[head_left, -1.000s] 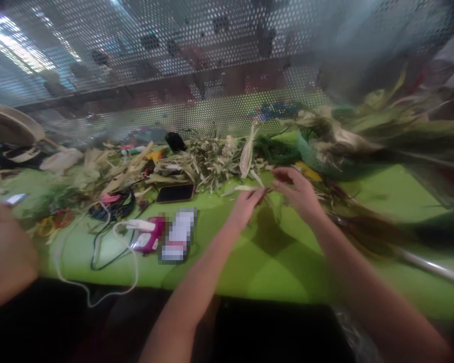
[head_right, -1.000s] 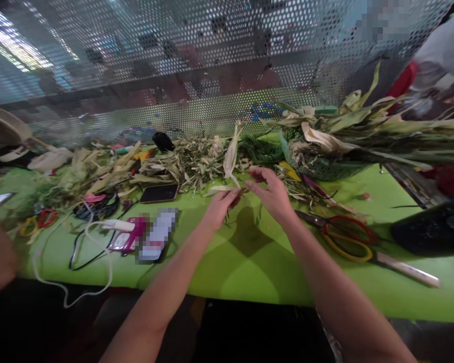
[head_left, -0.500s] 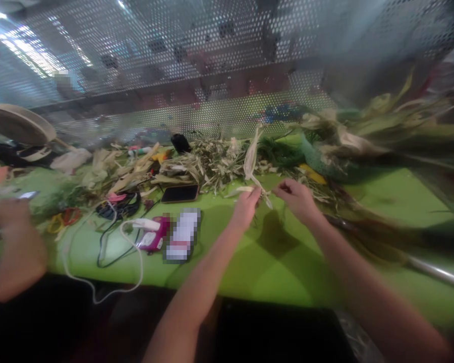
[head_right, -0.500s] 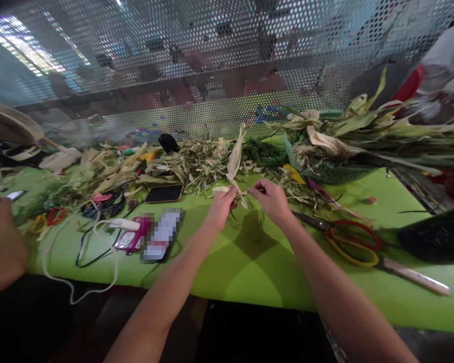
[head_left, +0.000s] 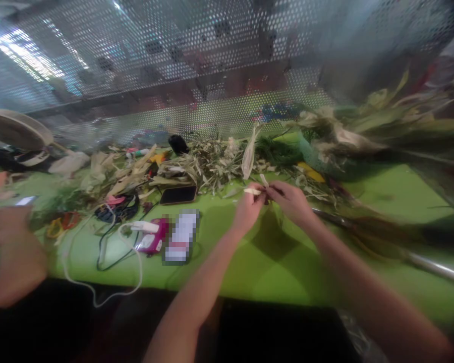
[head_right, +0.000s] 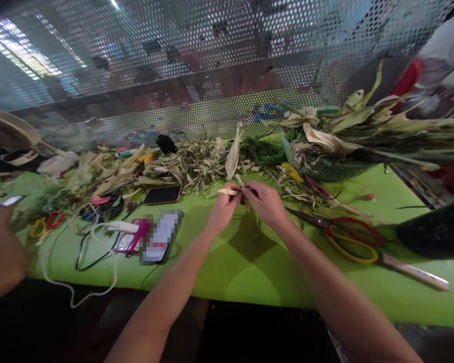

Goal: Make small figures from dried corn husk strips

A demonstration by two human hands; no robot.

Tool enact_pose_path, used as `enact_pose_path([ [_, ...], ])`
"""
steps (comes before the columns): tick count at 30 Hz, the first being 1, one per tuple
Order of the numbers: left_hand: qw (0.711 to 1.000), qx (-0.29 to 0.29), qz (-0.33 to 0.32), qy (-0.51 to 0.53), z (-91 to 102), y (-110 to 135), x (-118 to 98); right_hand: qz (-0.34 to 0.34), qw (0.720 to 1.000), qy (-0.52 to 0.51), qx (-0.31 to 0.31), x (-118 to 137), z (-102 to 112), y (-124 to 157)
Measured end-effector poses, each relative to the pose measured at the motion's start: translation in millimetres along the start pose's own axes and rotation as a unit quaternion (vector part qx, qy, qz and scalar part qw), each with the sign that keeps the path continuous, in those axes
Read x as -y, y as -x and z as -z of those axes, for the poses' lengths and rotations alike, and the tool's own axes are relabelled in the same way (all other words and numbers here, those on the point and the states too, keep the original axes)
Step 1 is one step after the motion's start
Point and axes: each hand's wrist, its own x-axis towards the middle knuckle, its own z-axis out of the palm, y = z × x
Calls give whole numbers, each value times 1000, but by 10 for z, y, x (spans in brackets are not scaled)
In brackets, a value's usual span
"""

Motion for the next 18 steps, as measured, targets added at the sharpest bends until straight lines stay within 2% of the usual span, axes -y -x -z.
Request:
enact_pose_path([
  [6,994,30,31,104,-39,3,-27,-49,989,-116,-80,-35,-33,-53],
  [9,987,40,56,148,-40,-3,-18,-60,984,-141,-90,-23,-17,-72],
  [14,954,78,125,260,127,-40,28,-64,985,-154,-37,46,50,-60],
  [18,923,154,173,309,356,-69,13,-45,988,-144,-10,101,85,-33],
])
